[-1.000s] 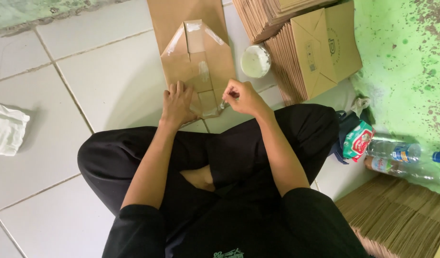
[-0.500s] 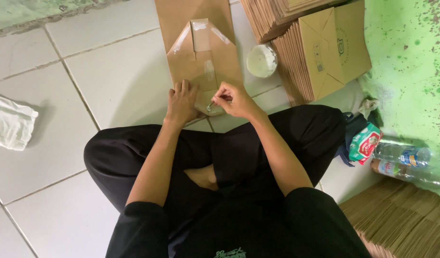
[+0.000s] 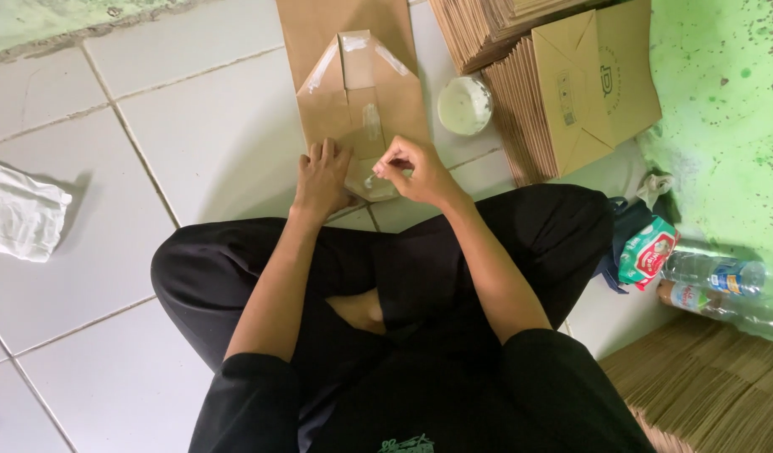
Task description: Applying glue to paper templates and folding them to assemble paper bags.
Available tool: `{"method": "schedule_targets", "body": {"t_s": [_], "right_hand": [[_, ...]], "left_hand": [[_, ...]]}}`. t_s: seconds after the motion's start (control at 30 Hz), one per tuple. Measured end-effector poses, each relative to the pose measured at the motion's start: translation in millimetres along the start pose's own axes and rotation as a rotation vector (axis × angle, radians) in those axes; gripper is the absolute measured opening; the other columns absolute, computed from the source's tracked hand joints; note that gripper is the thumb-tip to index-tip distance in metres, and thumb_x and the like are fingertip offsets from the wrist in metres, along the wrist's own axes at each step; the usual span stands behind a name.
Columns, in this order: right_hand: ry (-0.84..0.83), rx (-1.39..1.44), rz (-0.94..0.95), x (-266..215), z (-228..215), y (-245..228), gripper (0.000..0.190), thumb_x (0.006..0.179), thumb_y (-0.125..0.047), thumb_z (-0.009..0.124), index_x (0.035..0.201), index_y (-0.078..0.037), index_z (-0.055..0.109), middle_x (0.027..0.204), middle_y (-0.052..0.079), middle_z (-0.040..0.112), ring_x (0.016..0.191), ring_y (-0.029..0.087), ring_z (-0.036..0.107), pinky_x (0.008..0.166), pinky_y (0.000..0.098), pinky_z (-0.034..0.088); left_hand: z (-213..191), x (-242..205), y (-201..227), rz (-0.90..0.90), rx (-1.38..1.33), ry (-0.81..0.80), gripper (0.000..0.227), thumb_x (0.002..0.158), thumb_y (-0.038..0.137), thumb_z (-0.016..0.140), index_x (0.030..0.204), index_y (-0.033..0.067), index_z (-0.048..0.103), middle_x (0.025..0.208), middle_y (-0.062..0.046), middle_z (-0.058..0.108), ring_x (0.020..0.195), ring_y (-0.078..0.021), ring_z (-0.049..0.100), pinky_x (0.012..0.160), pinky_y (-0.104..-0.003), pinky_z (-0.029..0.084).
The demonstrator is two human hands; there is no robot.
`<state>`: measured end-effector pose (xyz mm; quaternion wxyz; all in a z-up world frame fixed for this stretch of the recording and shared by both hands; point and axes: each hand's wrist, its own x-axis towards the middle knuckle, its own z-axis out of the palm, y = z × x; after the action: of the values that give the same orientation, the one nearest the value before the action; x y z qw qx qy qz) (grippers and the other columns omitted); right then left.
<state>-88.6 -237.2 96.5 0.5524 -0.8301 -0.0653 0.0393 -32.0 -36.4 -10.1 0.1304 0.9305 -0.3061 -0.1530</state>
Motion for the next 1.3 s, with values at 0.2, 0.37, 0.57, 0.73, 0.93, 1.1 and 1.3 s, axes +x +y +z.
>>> {"method": "schedule_targets", "body": {"t_s": [0.2, 0.37, 0.57, 0.73, 0.93, 1.1, 1.3], "right_hand": [[-0.113, -0.090, 0.014, 1, 11, -1, 0.008, 0.097, -0.002, 0.067, 0.097, 0.002, 0.060, 0.083, 0.022, 0.074, 0.077, 0.030, 0.075, 0.070, 0.0396, 0.062], [-0.149, -0.134, 0.129, -7, -4, -7, 0.007, 0.096, -0.005, 0.065, 0.093, -0.003, 0.059, 0.083, 0.019, 0.075, 0.077, 0.030, 0.074, 0.075, 0.0395, 0.061], [0.205, 0.132, 0.000, 1, -37, 27, 0.015, 0.097, -0.013, 0.072, 0.097, -0.003, 0.061, 0.086, 0.020, 0.076, 0.077, 0.024, 0.075, 0.074, 0.0329, 0.061], [0.655, 0.130, 0.103, -1, -77, 30, 0.021, 0.096, -0.009, 0.075, 0.100, 0.000, 0.057, 0.098, 0.022, 0.076, 0.088, 0.026, 0.079, 0.076, 0.0314, 0.065], [0.821, -0.189, 0.399, -5, -90, 85, 0.020, 0.082, -0.022, 0.083, 0.092, -0.012, 0.069, 0.092, 0.012, 0.077, 0.085, 0.024, 0.078, 0.064, 0.0329, 0.066], [0.741, -0.600, 0.364, -9, -87, 76, 0.013, 0.079, -0.018, 0.079, 0.091, -0.018, 0.073, 0.092, 0.009, 0.076, 0.088, 0.032, 0.072, 0.079, 0.0457, 0.057], [0.727, -0.674, 0.180, -8, -92, 58, 0.033, 0.073, 0.005, 0.058, 0.092, -0.019, 0.072, 0.092, 0.006, 0.072, 0.090, 0.035, 0.065, 0.085, 0.0445, 0.052]], "left_hand": [[-10, -1, 5, -0.020, 0.008, -0.003, 0.103, 0.052, 0.043, 0.097, 0.141, 0.0158, 0.053, 0.120, -0.012, 0.046, 0.116, -0.0345, 0.048, 0.093, -0.049, 0.046], [-12, -2, 4, -0.027, -0.028, -0.043, 0.102, 0.053, 0.043, 0.096, 0.141, 0.0158, 0.052, 0.122, -0.013, 0.045, 0.119, -0.0361, 0.046, 0.094, -0.050, 0.046], [-33, -8, 4, 0.005, -0.027, -0.111, 0.095, 0.060, 0.033, 0.095, 0.142, 0.0162, 0.050, 0.126, -0.012, 0.045, 0.125, -0.0365, 0.045, 0.097, -0.049, 0.044], [-48, -9, -3, 0.014, -0.116, -0.148, 0.086, 0.063, 0.030, 0.093, 0.138, 0.0144, 0.056, 0.130, -0.013, 0.047, 0.126, -0.0362, 0.046, 0.100, -0.050, 0.043], [-60, -8, -15, 0.000, -0.225, -0.202, 0.093, 0.060, 0.023, 0.092, 0.145, 0.0185, 0.053, 0.137, -0.011, 0.051, 0.132, -0.0346, 0.046, 0.106, -0.052, 0.038], [-62, -6, -24, -0.018, -0.299, -0.240, 0.084, 0.067, -0.002, 0.068, 0.147, 0.0197, 0.052, 0.136, -0.010, 0.055, 0.127, -0.0325, 0.053, 0.104, -0.051, 0.042], [-49, 0, -46, -0.105, -0.276, 0.020, 0.068, 0.072, -0.005, 0.053, 0.136, 0.0162, 0.062, 0.129, -0.009, 0.058, 0.114, -0.0308, 0.058, 0.088, -0.046, 0.050]]}}
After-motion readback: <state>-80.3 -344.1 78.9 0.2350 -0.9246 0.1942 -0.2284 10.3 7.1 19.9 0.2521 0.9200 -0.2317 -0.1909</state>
